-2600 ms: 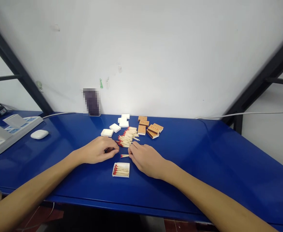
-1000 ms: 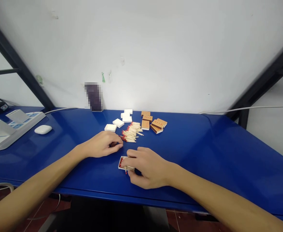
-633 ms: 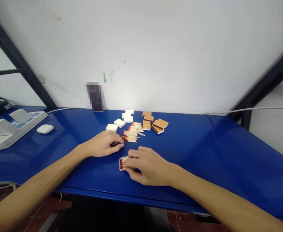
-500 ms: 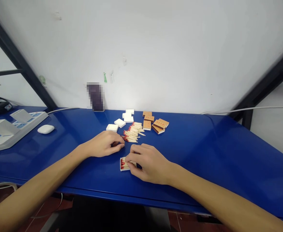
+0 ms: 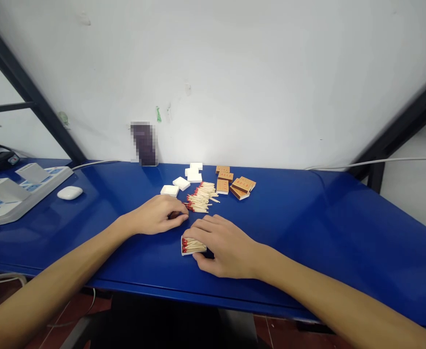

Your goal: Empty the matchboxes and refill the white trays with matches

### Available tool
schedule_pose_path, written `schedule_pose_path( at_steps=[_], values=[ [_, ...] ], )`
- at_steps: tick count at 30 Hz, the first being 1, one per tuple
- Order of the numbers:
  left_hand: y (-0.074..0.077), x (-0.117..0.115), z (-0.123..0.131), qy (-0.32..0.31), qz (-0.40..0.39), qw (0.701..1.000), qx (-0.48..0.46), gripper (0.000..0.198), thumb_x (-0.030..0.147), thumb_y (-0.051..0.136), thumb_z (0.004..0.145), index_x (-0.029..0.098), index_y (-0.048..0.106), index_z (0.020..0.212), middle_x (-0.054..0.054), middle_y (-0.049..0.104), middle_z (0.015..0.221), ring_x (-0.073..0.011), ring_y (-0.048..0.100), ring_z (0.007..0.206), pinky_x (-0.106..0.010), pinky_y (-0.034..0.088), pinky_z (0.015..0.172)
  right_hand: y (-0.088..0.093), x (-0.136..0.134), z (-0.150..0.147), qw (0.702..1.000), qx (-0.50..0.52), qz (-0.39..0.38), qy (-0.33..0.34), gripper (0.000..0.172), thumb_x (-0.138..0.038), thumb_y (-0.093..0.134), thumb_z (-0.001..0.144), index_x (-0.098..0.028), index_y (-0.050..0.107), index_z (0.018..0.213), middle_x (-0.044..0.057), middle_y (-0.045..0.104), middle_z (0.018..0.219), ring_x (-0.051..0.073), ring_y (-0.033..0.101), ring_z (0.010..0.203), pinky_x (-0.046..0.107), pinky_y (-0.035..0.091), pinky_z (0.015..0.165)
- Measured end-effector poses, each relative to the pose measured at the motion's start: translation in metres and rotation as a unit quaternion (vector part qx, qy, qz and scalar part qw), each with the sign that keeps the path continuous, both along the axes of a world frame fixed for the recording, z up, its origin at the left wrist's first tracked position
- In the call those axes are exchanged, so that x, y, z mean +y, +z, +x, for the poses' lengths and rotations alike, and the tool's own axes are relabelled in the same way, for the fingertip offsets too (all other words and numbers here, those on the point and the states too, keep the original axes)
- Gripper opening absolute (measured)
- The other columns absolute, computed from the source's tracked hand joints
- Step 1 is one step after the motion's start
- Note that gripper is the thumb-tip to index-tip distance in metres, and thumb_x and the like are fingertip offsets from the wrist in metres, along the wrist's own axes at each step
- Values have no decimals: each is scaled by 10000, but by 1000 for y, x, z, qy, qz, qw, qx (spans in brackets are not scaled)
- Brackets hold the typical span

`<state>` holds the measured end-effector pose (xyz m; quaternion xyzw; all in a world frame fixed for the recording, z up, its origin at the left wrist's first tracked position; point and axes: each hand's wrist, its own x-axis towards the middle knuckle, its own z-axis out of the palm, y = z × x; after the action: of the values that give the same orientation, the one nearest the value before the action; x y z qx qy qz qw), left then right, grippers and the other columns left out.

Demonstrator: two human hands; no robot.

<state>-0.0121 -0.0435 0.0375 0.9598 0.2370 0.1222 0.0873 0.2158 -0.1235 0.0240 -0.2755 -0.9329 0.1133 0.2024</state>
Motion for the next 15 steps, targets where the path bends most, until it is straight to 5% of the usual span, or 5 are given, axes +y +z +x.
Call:
schedule_pose_path(
  at_steps=[15],
  values=[
    [0, 1, 0, 8, 2, 1000, 13, 227, 268, 493, 947, 166, 672, 852, -19, 684, 760, -138, 588, 677, -262, 373, 646, 0, 1, -1, 999, -15, 12, -34, 237, -209, 576, 858, -188, 608, 1092, 71, 647, 988, 224, 578, 890, 373, 431, 809]
  ],
)
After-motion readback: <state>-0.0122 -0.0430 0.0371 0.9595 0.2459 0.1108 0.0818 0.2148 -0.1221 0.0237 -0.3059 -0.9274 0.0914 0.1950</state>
